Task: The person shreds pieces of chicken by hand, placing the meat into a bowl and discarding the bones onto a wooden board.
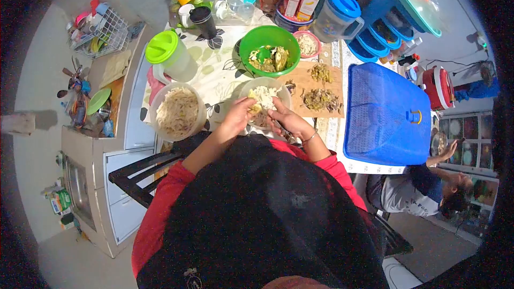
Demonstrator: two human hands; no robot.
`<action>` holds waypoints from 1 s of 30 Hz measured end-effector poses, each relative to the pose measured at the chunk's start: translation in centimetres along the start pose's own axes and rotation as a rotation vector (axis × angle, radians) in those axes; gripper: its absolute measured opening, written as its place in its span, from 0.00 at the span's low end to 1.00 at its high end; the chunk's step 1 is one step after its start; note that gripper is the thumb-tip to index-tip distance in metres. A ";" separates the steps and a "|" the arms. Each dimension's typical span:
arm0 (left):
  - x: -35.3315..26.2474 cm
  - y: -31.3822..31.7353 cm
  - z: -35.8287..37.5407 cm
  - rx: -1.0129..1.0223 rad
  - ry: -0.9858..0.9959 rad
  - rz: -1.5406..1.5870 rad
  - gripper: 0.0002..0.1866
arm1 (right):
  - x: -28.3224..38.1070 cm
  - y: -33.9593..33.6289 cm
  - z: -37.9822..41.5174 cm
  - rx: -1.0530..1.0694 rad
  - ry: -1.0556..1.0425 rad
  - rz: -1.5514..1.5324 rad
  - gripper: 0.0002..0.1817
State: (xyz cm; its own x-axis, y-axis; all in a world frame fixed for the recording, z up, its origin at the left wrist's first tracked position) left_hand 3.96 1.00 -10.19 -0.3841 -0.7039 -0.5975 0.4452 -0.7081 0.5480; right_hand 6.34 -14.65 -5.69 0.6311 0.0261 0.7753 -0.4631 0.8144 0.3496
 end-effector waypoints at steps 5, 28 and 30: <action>-1.1 0.2 1.1 -0.048 0.060 -0.166 0.09 | -0.7 -0.9 -1.5 -0.050 0.024 0.139 0.26; -1.4 0.1 1.1 -0.147 0.136 -0.222 0.07 | 1.0 0.3 -0.9 0.053 0.043 0.032 0.30; -1.3 0.3 0.6 -0.129 0.160 -0.245 0.07 | -0.2 0.0 -1.3 0.005 0.073 0.274 0.26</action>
State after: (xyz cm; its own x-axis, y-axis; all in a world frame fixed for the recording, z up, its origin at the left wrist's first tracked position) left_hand 4.14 1.65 -8.90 -0.3650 -0.4881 -0.7928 0.4577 -0.8356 0.3037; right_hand 7.00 -13.85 -6.57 0.5251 0.2864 0.8014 -0.6251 0.7688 0.1349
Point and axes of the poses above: each hand's wrist, its own z-axis away from the middle knuckle, its own y-axis out of the palm, x = y × z, the point moved 5 cm from there along -z, towards the middle knuckle, and after that the axes turned 10 degrees about -x, right-handed, at the moved point
